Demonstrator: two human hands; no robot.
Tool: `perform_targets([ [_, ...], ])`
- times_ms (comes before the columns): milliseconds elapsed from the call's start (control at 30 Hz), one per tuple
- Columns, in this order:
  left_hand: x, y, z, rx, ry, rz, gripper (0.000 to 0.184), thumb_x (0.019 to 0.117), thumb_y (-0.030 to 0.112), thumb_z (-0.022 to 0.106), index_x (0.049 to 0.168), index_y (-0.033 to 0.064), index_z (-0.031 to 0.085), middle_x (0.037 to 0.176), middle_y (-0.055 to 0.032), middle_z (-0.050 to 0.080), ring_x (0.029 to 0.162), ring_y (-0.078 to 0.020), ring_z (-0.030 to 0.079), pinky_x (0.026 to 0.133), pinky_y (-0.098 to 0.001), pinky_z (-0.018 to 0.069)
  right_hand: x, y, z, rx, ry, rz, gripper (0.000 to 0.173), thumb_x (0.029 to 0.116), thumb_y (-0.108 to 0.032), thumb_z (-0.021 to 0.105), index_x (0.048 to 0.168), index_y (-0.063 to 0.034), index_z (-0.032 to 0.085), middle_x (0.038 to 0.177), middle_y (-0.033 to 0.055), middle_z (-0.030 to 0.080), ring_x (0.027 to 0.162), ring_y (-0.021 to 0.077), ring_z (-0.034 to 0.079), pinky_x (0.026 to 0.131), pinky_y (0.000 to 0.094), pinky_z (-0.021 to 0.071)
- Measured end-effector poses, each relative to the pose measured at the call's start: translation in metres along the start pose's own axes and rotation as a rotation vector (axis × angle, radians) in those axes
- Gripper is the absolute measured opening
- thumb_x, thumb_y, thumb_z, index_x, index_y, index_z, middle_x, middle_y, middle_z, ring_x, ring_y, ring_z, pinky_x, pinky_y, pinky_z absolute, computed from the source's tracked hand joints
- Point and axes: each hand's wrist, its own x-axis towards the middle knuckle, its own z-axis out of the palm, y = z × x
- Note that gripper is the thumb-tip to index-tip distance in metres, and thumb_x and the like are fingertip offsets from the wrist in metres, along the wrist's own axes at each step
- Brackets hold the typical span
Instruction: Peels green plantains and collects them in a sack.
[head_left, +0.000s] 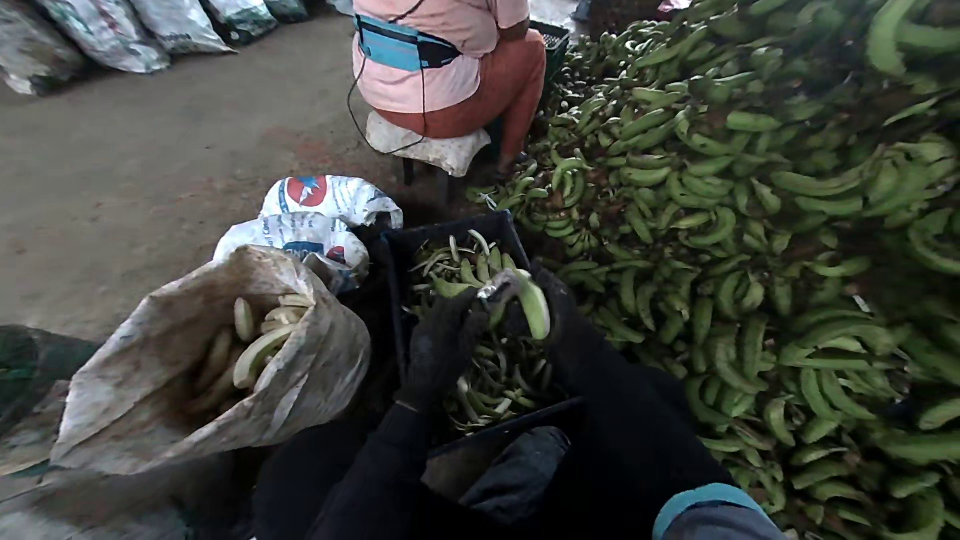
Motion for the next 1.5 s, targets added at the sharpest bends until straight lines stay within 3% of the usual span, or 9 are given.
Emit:
perform_targets([
  [233,-0.013,0.011,0.030,0.289,0.229,0.398,0.040,0.0953,0.044,0.065,0.127,0.0196,0.072,0.104,-0.0145,0.072,0.095,-0.0342,0.070,0.083,-0.0512,0.0566,0.004,0.012,-0.016,0.067,0.071,-0.125,0.033,0.1087,-0.035,0.039,0.120,-0.0117,0.060,0.092,0.0021,0.066,0.078,0.0104,0.065,0.070,0.0292,0.0574],
  [367,-0.020,0.009,0.036,0.132,0.104,0.266,0.042,0.0975,0.036,0.064,0.132,0.0129,0.069,0.109,-0.0173,0.071,0.098,-0.0347,0.070,0.083,-0.0518,0.0582,0.009,0.007,-0.008,-0.068,0.133,-0.165,0.031,0.1085,-0.035,0.040,0.117,-0.0127,0.059,0.087,-0.0016,0.064,0.072,0.0052,0.062,0.065,0.0248,0.0555],
  [667,-0.025,0.026,0.047,0.263,0.114,0.202,0.049,0.0995,0.038,0.057,0.134,0.0035,0.065,0.104,-0.0223,0.071,0.091,-0.0424,0.070,0.075,-0.0550,0.0581,0.021,-0.009,0.001,-0.432,0.267,-0.181,0.035,0.1106,-0.020,0.039,0.128,0.0041,0.057,0.111,0.0135,0.063,0.094,0.0116,0.059,0.087,0.0294,0.0505],
  [767,-0.017,0.046,0.032,0.164,-0.109,-0.073,0.049,0.1059,0.035,0.051,0.144,0.0053,0.056,0.121,-0.0230,0.068,0.108,-0.0403,0.068,0.092,-0.0571,0.0545,0.000,-0.004,0.006,-0.336,0.179,-0.143,0.030,0.1096,-0.024,0.039,0.126,-0.0065,0.057,0.099,0.0048,0.063,0.081,0.0085,0.061,0.071,0.0268,0.0537],
  [833,-0.002,0.047,0.019,0.026,-0.203,-0.273,0.045,0.1098,0.034,0.045,0.147,0.0092,0.051,0.125,-0.0199,0.067,0.113,-0.0347,0.066,0.100,-0.0553,0.0512,-0.009,-0.002,0.012,-0.473,0.087,-0.117,0.033,0.1105,-0.022,0.039,0.134,-0.0057,0.055,0.105,0.0091,0.064,0.085,0.0123,0.062,0.077,0.0309,0.0543],
  [1033,0.007,-0.005,0.004,-0.260,-0.159,-0.453,0.045,0.1114,0.038,0.038,0.144,0.0105,0.051,0.111,-0.0175,0.066,0.092,-0.0267,0.066,0.083,-0.0482,0.0555,-0.010,0.005,0.009,-0.522,-0.243,-0.079,0.039,0.1090,-0.032,0.042,0.144,-0.0202,0.053,0.113,0.0034,0.067,0.088,0.0092,0.064,0.077,0.0285,0.0554],
  [1167,-0.004,0.005,0.000,-0.229,-0.081,-0.368,0.044,0.1097,0.035,0.045,0.146,0.0104,0.048,0.113,-0.0155,0.067,0.093,-0.0231,0.068,0.084,-0.0453,0.0570,0.004,0.011,0.004,-0.297,-0.116,-0.037,0.039,0.1072,-0.040,0.045,0.141,-0.0242,0.055,0.104,0.0025,0.068,0.077,0.0096,0.064,0.065,0.0271,0.0550],
  [1333,-0.018,0.009,0.021,0.091,0.052,0.102,0.045,0.1019,0.037,0.057,0.134,0.0070,0.066,0.112,-0.0185,0.071,0.100,-0.0346,0.070,0.086,-0.0550,0.0574,0.006,0.014,0.003,-0.174,0.038,-0.074,0.037,0.1074,-0.046,0.042,0.125,-0.0196,0.061,0.092,-0.0014,0.067,0.074,0.0076,0.063,0.063,0.0263,0.0553],
  [1500,-0.005,0.013,0.016,-0.091,-0.009,-0.209,0.042,0.1080,0.028,0.051,0.145,0.0073,0.054,0.130,-0.0173,0.065,0.116,-0.0298,0.065,0.101,-0.0510,0.0520,-0.002,0.010,0.006,-0.342,-0.105,-0.052,0.032,0.1089,-0.032,0.044,0.131,-0.0142,0.060,0.096,0.0002,0.067,0.076,0.0056,0.063,0.067,0.0238,0.0553],
])
